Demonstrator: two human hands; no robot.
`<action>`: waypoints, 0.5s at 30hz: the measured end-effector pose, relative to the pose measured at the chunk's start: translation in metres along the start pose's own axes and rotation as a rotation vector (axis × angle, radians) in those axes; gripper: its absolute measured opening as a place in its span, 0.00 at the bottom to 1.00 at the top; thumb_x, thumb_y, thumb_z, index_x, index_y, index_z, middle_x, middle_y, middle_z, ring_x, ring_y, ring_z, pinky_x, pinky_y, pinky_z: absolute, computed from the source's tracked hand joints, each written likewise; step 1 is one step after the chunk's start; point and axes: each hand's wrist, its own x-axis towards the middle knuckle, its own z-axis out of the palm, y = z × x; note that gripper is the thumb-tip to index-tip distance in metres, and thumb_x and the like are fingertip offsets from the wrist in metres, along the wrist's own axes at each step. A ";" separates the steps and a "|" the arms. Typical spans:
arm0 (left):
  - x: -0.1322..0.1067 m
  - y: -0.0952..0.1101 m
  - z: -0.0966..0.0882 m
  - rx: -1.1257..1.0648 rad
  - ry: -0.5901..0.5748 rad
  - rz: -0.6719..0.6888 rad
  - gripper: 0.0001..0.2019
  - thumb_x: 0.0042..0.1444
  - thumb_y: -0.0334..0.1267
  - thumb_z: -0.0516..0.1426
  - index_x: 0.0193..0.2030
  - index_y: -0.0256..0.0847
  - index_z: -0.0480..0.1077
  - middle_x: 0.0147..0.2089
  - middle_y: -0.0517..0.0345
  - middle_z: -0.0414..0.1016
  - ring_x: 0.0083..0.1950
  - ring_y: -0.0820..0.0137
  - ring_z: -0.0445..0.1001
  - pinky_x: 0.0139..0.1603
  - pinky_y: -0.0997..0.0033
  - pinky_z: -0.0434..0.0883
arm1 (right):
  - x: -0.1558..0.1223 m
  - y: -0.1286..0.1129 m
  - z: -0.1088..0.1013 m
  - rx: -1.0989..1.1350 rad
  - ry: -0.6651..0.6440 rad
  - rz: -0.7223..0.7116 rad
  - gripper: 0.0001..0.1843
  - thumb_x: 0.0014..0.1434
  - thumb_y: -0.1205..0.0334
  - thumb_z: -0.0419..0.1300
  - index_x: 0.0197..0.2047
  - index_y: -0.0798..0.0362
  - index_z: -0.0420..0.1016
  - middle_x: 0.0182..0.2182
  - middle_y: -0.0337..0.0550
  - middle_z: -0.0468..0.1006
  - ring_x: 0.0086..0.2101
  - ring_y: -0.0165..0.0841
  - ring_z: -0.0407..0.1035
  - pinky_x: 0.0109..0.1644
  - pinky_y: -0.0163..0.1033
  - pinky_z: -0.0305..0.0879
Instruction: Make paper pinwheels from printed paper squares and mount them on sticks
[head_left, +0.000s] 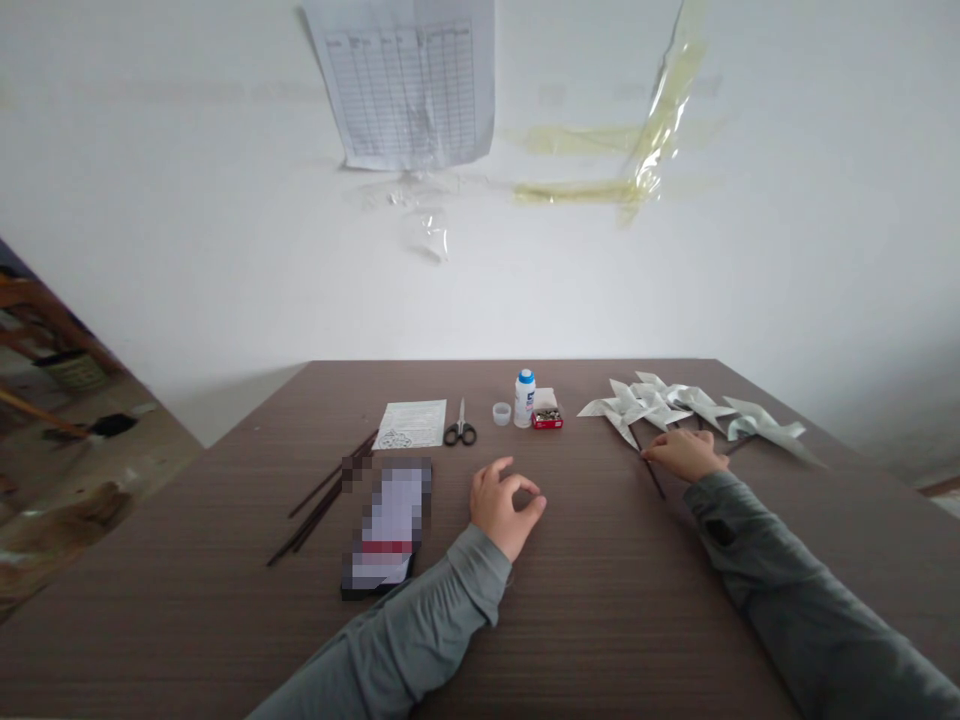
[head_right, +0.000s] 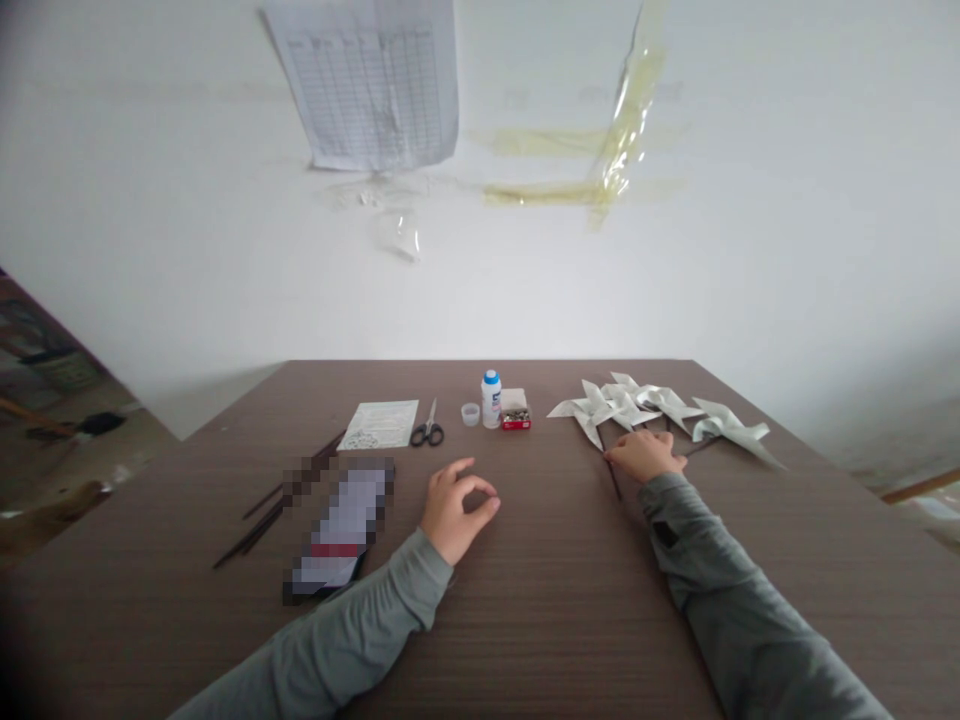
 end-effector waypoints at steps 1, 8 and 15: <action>0.000 0.000 0.000 0.005 -0.001 -0.002 0.06 0.64 0.35 0.82 0.41 0.51 0.95 0.76 0.44 0.91 0.82 0.38 0.85 0.89 0.26 0.78 | 0.001 0.000 -0.003 -0.025 -0.015 0.038 0.18 0.51 0.54 0.83 0.23 0.46 0.79 0.47 0.70 0.92 0.71 0.90 0.77 0.65 0.99 0.74; 0.000 -0.001 0.004 0.029 -0.010 -0.018 0.05 0.66 0.33 0.80 0.44 0.49 0.96 0.78 0.39 0.90 0.84 0.37 0.84 0.90 0.26 0.76 | 0.005 -0.001 -0.024 -0.157 -0.098 0.207 0.10 0.59 0.60 0.79 0.28 0.48 0.86 0.65 0.74 0.92 0.81 0.88 0.71 0.74 0.96 0.70; 0.000 -0.005 0.004 0.034 0.001 0.011 0.04 0.66 0.36 0.80 0.42 0.51 0.95 0.75 0.43 0.91 0.82 0.38 0.85 0.88 0.27 0.79 | 0.001 -0.006 -0.030 -0.223 -0.089 0.235 0.17 0.66 0.58 0.77 0.25 0.48 0.85 0.70 0.78 0.90 0.81 0.87 0.70 0.73 0.92 0.67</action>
